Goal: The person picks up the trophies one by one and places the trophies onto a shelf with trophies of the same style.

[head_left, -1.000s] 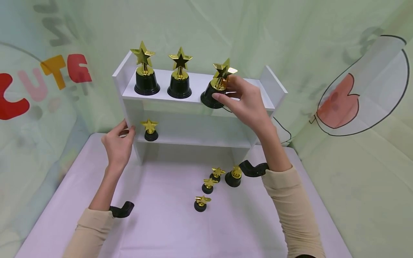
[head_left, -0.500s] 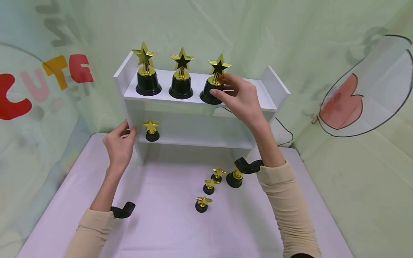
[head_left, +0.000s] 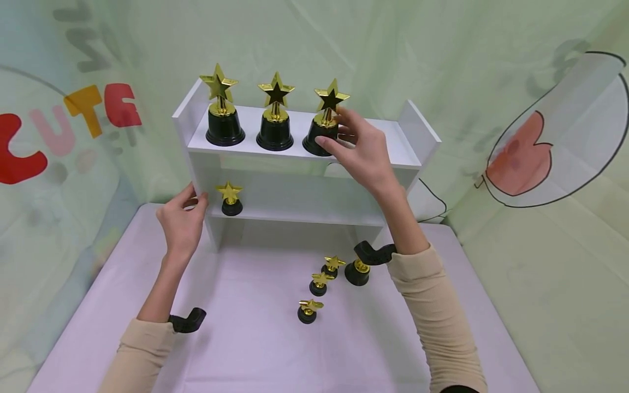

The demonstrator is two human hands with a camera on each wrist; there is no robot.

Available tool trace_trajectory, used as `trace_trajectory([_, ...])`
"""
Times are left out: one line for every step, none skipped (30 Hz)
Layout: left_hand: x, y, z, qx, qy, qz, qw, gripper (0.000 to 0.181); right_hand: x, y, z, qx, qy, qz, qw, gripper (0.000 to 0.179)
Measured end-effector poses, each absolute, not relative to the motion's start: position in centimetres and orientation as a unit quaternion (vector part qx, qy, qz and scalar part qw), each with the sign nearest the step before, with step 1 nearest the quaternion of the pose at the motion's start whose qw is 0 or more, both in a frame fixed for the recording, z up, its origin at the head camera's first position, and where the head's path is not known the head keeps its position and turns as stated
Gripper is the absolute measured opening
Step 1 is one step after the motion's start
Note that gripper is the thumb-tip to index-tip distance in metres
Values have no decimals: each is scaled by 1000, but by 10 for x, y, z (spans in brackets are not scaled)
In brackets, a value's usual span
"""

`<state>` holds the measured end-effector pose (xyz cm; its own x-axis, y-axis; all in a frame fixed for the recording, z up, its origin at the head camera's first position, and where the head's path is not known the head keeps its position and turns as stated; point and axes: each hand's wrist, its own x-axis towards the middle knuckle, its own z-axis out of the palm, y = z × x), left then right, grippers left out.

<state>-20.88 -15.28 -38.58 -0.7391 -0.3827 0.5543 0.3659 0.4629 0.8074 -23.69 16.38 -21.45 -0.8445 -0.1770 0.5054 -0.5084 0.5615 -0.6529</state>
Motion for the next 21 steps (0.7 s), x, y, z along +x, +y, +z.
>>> trace_trajectory([-208, -153, -386, 6, -776, -518, 360, 34, -236, 164, -215, 199, -860, 426, 199, 65])
trace_trajectory([-208, -153, -385, 7, -777, -517, 359, 34, -235, 165, -216, 200, -857, 428, 204, 66])
trace_trajectory([-208, -153, -385, 7, -778, -516, 359, 35, -234, 166, -217, 202, -854, 433, 209, 66])
trace_trajectory([-208, -153, -385, 8, -778, -516, 358, 35, -233, 168, -218, 204, -849, 438, 213, 66])
trace_trajectory([-208, -153, -385, 9, -778, -516, 358, 35, -232, 169, -219, 207, -845, 443, 217, 66])
trace_trajectory([-208, -153, -385, 10, -778, -516, 358, 35, -231, 171, -220, 210, -842, 444, 223, 66])
trace_trajectory([-208, -153, -385, 10, -778, -517, 358, 35, -230, 173, -221, 215, -838, 446, 229, 65])
trace_trajectory([-208, -153, -385, 10, -777, -517, 358, 35, -228, 175, -222, 219, -835, 446, 236, 63])
trace_trajectory([-208, -153, -385, 9, -776, -519, 358, 35, -227, 177, -224, 224, -832, 445, 243, 62])
trace_trajectory([-208, -153, -385, 8, -774, -521, 359, 35, -225, 179, -225, 228, -831, 442, 250, 60])
trace_trajectory([-208, -153, -385, 7, -774, -522, 359, 34, -224, 180, -227, 231, -830, 437, 259, 59])
trace_trajectory([-208, -153, -385, 7, -773, -523, 360, 34, -222, 182, -228, 234, -829, 432, 268, 58])
trace_trajectory([-208, -152, -385, 6, -773, -523, 359, 34, -221, 184, -230, 237, -825, 432, 275, 57])
trace_trajectory([-208, -152, -385, 6, -773, -523, 359, 34, -220, 185, -232, 242, -822, 431, 283, 56])
trace_trajectory([-208, -152, -385, 6, -774, -523, 359, 34, -218, 187, -234, 246, -818, 431, 292, 55])
trace_trajectory([-207, -152, -385, 7, -775, -521, 358, 34, -216, 188, -236, 251, -814, 429, 301, 53])
trace_trajectory([-207, -152, -385, 7, -776, -520, 357, 34, -215, 190, -238, 257, -807, 431, 310, 51])
trace_trajectory([-207, -152, -385, 8, -777, -519, 356, 34, -213, 191, -239, 265, -800, 433, 319, 48])
trace_trajectory([-207, -151, -385, 8, -778, -518, 356, 34, -211, 193, -242, 272, -793, 433, 330, 45])
trace_trajectory([-207, -151, -385, 8, -778, -517, 356, 34, -209, 194, -244, 278, -788, 431, 341, 42])
trace_trajectory([-207, -151, -385, 7, -778, -518, 356, 34, -207, 195, -246, 284, -782, 429, 351, 39])
